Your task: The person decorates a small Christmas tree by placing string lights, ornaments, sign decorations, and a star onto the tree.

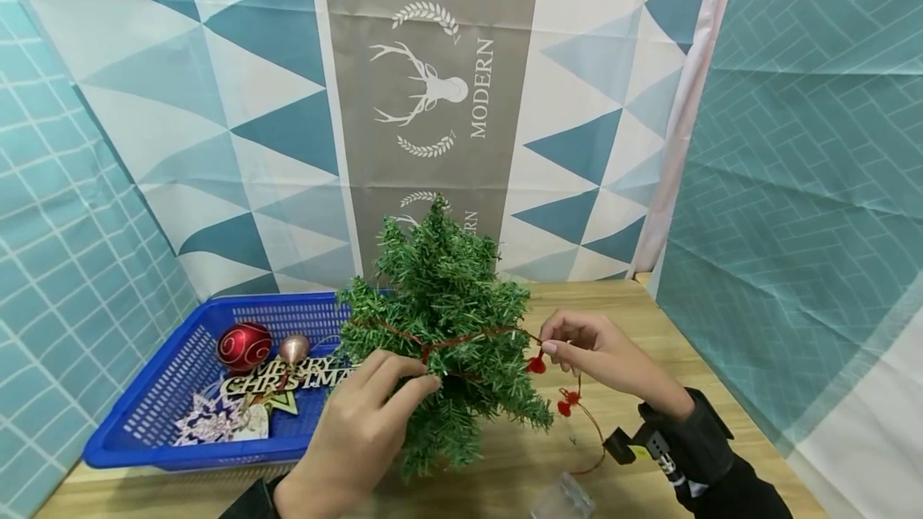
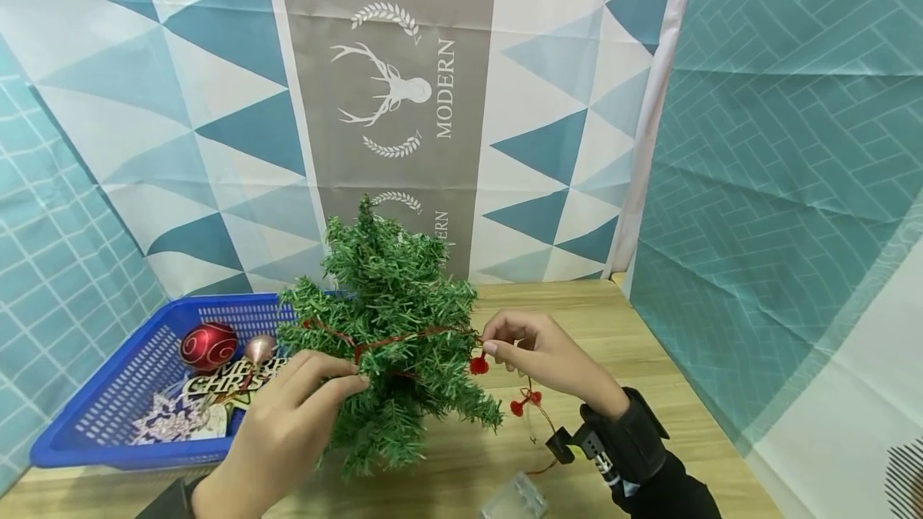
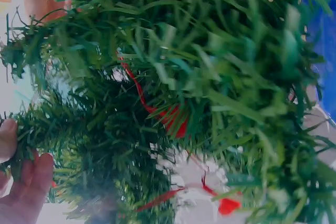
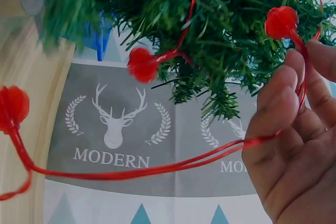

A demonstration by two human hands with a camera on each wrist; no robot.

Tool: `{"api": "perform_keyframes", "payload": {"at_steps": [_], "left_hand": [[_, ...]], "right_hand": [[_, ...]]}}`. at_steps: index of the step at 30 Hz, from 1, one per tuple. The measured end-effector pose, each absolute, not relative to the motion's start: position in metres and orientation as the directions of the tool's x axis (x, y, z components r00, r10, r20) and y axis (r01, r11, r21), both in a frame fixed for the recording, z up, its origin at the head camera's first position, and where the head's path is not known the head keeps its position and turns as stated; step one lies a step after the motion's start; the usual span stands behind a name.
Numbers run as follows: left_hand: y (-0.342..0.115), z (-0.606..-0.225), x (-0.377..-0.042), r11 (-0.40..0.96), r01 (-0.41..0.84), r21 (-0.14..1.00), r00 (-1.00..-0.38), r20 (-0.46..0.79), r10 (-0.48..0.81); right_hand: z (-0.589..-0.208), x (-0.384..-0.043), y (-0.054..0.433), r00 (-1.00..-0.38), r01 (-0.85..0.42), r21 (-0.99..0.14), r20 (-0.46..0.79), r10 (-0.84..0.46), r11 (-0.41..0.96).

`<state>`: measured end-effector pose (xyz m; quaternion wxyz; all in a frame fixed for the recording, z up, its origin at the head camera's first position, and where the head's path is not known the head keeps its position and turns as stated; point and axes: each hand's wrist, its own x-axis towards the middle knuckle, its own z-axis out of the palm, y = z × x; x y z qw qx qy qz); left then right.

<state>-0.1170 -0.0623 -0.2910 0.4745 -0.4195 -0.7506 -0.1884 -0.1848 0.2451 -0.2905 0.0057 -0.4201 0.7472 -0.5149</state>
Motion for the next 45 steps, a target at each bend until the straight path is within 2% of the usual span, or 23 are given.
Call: {"api": "perform_keyframes", "payload": {"at_steps": [5,11,16,18,20,23,25,26,28,32,36,41,45], "left_hand": [[-0.074,-0.286,-0.121,0.638,0.758,-0.136,-0.167,0.905,0.392],[-0.085,-0.278,-0.116,0.749,0.645,-0.15,-0.212,0.907,0.364],[-0.07,-0.264,-0.108,0.74,0.642,-0.201,-0.148,0.914,0.377],[-0.06,-0.261,-0.105,0.726,0.645,-0.238,-0.148,0.893,0.424],[-0.05,-0.259,-0.105,0.722,0.636,-0.271,-0.196,0.849,0.491],[-0.038,-0.262,-0.108,0.733,0.611,-0.299,-0.342,0.735,0.585],[-0.03,-0.262,-0.112,0.745,0.59,-0.311,-0.416,0.673,0.611],[-0.027,-0.263,-0.114,0.751,0.581,-0.313,-0.444,0.651,0.615],[-0.023,-0.263,-0.117,0.759,0.567,-0.321,-0.462,0.639,0.615],[-0.019,-0.264,-0.122,0.761,0.567,-0.315,-0.433,0.672,0.6],[-0.022,-0.265,-0.125,0.755,0.577,-0.312,-0.394,0.703,0.592],[-0.027,-0.263,-0.127,0.738,0.599,-0.31,-0.34,0.736,0.585],[-0.034,-0.263,-0.127,0.716,0.632,-0.297,-0.329,0.733,0.595]], "right_hand": [[-0.292,-0.18,0.242,-0.647,-0.593,-0.798,0.397,-0.651,0.102],[-0.292,-0.172,0.238,-0.633,-0.607,-0.786,0.392,-0.668,0.114],[-0.294,-0.168,0.236,-0.632,-0.617,-0.777,0.392,-0.669,0.127],[-0.295,-0.168,0.236,-0.631,-0.62,-0.774,0.393,-0.669,0.13],[-0.294,-0.168,0.236,-0.626,-0.626,-0.769,0.397,-0.671,0.129],[-0.295,-0.169,0.235,-0.612,-0.633,-0.765,0.404,-0.68,0.115],[-0.295,-0.169,0.235,-0.604,-0.636,-0.765,0.407,-0.685,0.106],[-0.295,-0.169,0.235,-0.6,-0.637,-0.764,0.408,-0.688,0.103],[-0.296,-0.168,0.234,-0.595,-0.646,-0.755,0.41,-0.691,0.107],[-0.296,-0.168,0.234,-0.578,-0.672,-0.73,0.411,-0.705,0.125],[-0.297,-0.169,0.237,-0.59,-0.669,-0.724,0.376,-0.715,0.172],[-0.304,-0.169,0.246,-0.63,-0.593,-0.761,0.236,-0.74,0.263],[-0.313,-0.168,0.253,-0.574,-0.557,-0.8,0.175,-0.8,0.225]]}}
